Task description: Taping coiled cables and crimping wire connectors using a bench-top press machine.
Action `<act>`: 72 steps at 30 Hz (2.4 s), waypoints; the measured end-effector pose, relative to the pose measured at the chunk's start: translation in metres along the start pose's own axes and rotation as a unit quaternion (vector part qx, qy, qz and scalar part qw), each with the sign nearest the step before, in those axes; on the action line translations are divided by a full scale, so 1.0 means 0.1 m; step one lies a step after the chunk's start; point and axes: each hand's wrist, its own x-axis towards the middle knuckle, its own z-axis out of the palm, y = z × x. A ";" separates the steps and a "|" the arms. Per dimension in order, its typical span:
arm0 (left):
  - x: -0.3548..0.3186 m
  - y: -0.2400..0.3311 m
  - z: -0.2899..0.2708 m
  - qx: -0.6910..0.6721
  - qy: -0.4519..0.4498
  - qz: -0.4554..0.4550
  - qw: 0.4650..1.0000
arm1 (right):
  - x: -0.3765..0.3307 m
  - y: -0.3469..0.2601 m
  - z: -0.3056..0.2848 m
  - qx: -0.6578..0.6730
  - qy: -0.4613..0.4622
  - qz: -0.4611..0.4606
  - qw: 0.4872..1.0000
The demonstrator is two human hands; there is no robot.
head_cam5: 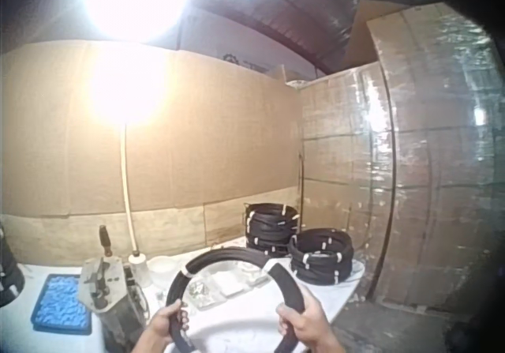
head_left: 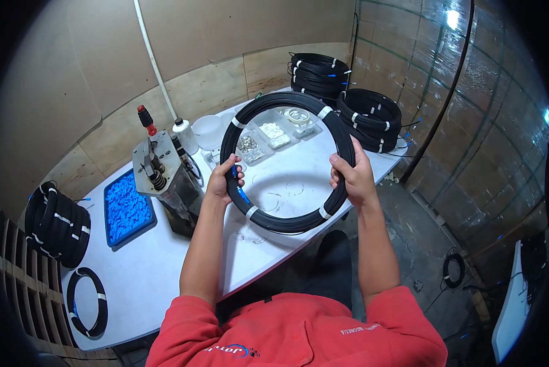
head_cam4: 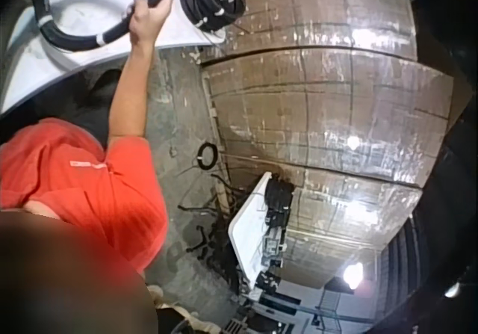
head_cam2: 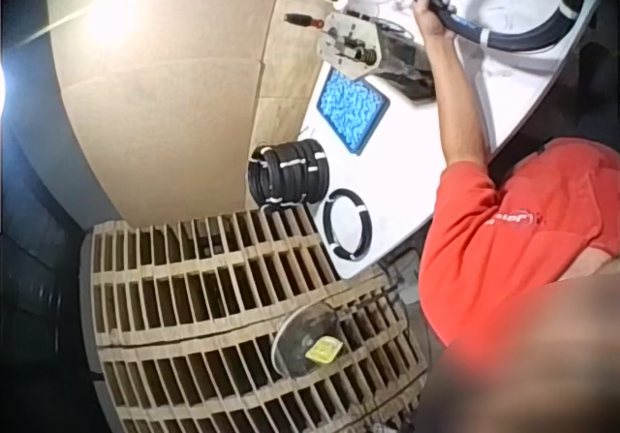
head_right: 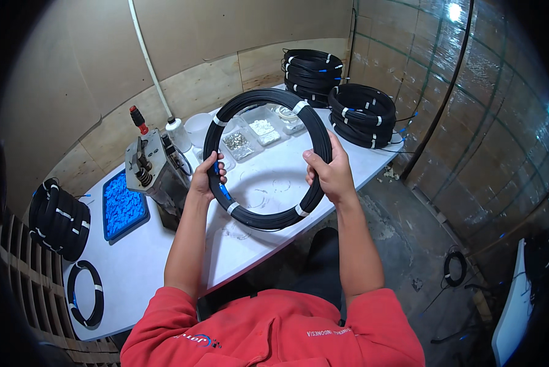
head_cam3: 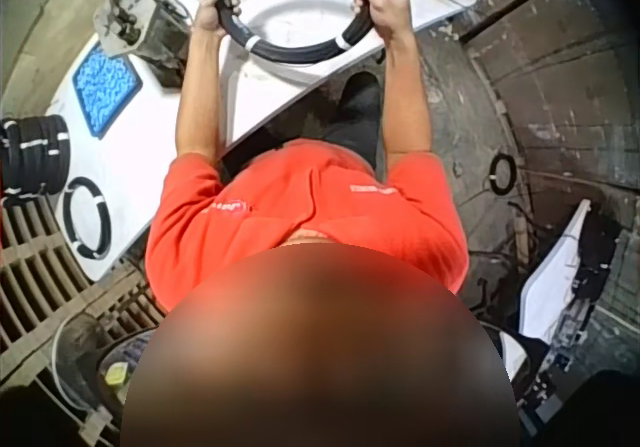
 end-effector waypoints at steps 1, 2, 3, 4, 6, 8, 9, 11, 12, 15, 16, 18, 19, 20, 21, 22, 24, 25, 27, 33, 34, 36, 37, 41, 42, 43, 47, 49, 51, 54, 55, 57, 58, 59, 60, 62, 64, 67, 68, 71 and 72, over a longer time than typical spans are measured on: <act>-0.02 -0.01 0.03 -0.004 -0.002 -0.001 1.000 | 0.01 0.01 -0.03 0.000 0.003 0.001 1.000; -0.05 0.00 0.05 -0.004 -0.002 -0.003 1.000 | 0.04 0.03 -0.08 -0.016 0.011 0.002 1.000; -0.09 0.01 0.06 -0.008 -0.007 0.001 1.000 | 0.07 0.06 -0.13 -0.032 0.018 0.003 0.999; -0.14 0.06 0.07 -0.011 -0.011 0.008 1.000 | 0.09 0.11 -0.16 -0.032 0.021 0.016 0.999; -0.21 0.10 0.14 -0.006 -0.020 0.014 1.000 | 0.16 0.23 -0.31 -0.017 0.029 0.031 0.999; -0.26 0.14 0.17 -0.002 -0.027 0.021 0.999 | 0.19 0.31 -0.38 0.015 0.036 0.052 0.998; -0.26 0.18 0.18 0.005 -0.031 0.022 0.999 | 0.21 0.35 -0.40 0.015 0.036 0.053 0.998; -0.35 0.24 0.26 0.011 -0.033 0.020 0.999 | 0.21 0.39 -0.39 0.044 0.058 0.054 0.996; -0.41 0.26 0.35 0.023 -0.037 0.058 0.997 | 0.20 0.38 -0.38 0.048 0.069 0.062 0.995; -0.48 0.34 0.42 0.050 -0.054 0.100 0.992 | 0.19 0.39 -0.36 0.074 0.098 0.084 0.989; -0.49 0.35 0.44 0.060 -0.062 0.115 0.990 | 0.19 0.40 -0.36 0.074 0.098 0.085 0.989; -0.45 0.35 0.39 0.072 -0.080 0.120 0.987 | 0.20 0.42 -0.37 0.108 0.094 0.106 0.984; -0.42 0.33 0.35 0.072 -0.081 0.119 0.987 | 0.21 0.41 -0.37 0.108 0.095 0.106 0.984; -0.40 0.31 0.32 0.074 -0.070 0.112 0.988 | 0.22 0.41 -0.36 0.103 0.097 0.112 0.984; -0.36 0.29 0.30 0.075 -0.060 0.105 0.990 | 0.21 0.41 -0.36 0.098 0.098 0.117 0.983; -0.34 0.25 0.28 0.074 -0.060 0.104 0.990 | 0.21 0.40 -0.36 0.098 0.099 0.117 0.983; -0.29 0.17 0.25 0.058 -0.035 0.097 0.993 | 0.20 0.38 -0.35 0.072 0.089 0.103 0.988; -0.26 0.13 0.21 0.058 -0.034 0.098 0.993 | 0.18 0.35 -0.30 0.072 0.088 0.103 0.988; -0.20 0.06 0.09 0.039 -0.033 0.118 0.992 | 0.13 0.27 -0.18 0.006 0.075 0.071 0.995; -0.11 -0.12 -0.07 -0.016 -0.037 0.192 0.981 | 0.12 0.33 -0.19 0.017 0.015 0.006 1.000; -0.13 -0.12 -0.04 -0.016 -0.037 0.191 0.981 | 0.13 0.37 -0.23 0.040 -0.006 -0.008 0.999; -0.17 -0.08 -0.01 0.019 -0.042 0.222 0.974 | 0.15 0.45 -0.28 0.057 0.015 -0.003 0.998; -0.22 -0.01 0.01 0.021 -0.040 0.222 0.974 | 0.16 0.48 -0.28 0.075 0.034 0.003 0.997; -0.40 0.40 0.15 0.170 -0.098 0.184 0.963 | 0.16 0.39 -0.30 0.106 0.080 0.107 0.985; -0.42 0.47 0.21 0.185 -0.071 0.162 0.967 | 0.20 0.43 -0.42 0.153 0.054 0.115 0.980; -0.42 0.53 0.23 0.201 -0.043 0.141 0.968 | 0.25 0.38 -0.45 0.166 0.005 0.124 0.978; -0.35 0.66 0.10 0.096 -0.050 0.019 0.994 | 0.21 0.40 -0.58 0.268 -0.176 0.031 0.947; -0.46 0.74 0.07 0.078 -0.099 -0.018 0.992 | 0.17 0.35 -0.65 0.201 -0.252 -0.026 0.946; -0.40 0.79 -0.03 0.063 -0.203 -0.028 0.977 | 0.23 0.22 -0.68 0.017 -0.178 -0.005 0.984; -0.46 0.85 -0.08 0.150 -0.132 -0.031 0.979 | 0.31 -0.11 -0.47 -0.179 -0.046 0.103 0.977; -0.45 0.89 -0.07 0.224 -0.134 -0.027 0.965 | 0.37 -0.13 -0.50 -0.239 -0.047 0.073 0.967; -0.47 0.92 -0.05 0.238 -0.146 -0.030 0.960 | 0.40 -0.18 -0.52 -0.332 -0.039 0.072 0.940; -0.46 0.93 -0.05 0.289 -0.134 -0.042 0.947 | 0.44 -0.17 -0.59 -0.333 -0.040 0.071 0.939; -0.45 0.93 -0.05 0.340 -0.121 -0.053 0.931 | 0.48 -0.13 -0.70 -0.407 -0.046 0.050 0.911; -0.41 0.83 -0.06 0.371 -0.055 -0.033 0.926 | 0.52 -0.06 -0.79 -0.479 -0.051 0.029 0.876; -0.38 0.75 0.02 0.383 -0.034 -0.027 0.923 | 0.50 0.14 -0.85 -0.445 -0.026 -0.043 0.894; -0.36 0.70 0.04 0.436 -0.003 -0.006 0.900 | 0.52 0.34 -0.87 -0.372 0.015 -0.094 0.923; -0.35 0.42 0.19 0.345 0.097 0.081 0.930 | 0.37 0.30 -0.34 0.015 0.094 0.073 0.993; -0.32 0.38 0.15 0.308 0.100 0.057 0.944 | 0.37 0.34 -0.38 0.014 0.093 0.072 0.993; -0.35 0.17 0.38 0.062 0.082 0.041 0.994 | 0.37 0.43 -0.43 0.000 0.124 0.093 0.988; -0.41 0.19 0.42 0.055 0.052 0.022 0.997 | 0.34 0.41 -0.39 -0.003 0.129 0.093 0.987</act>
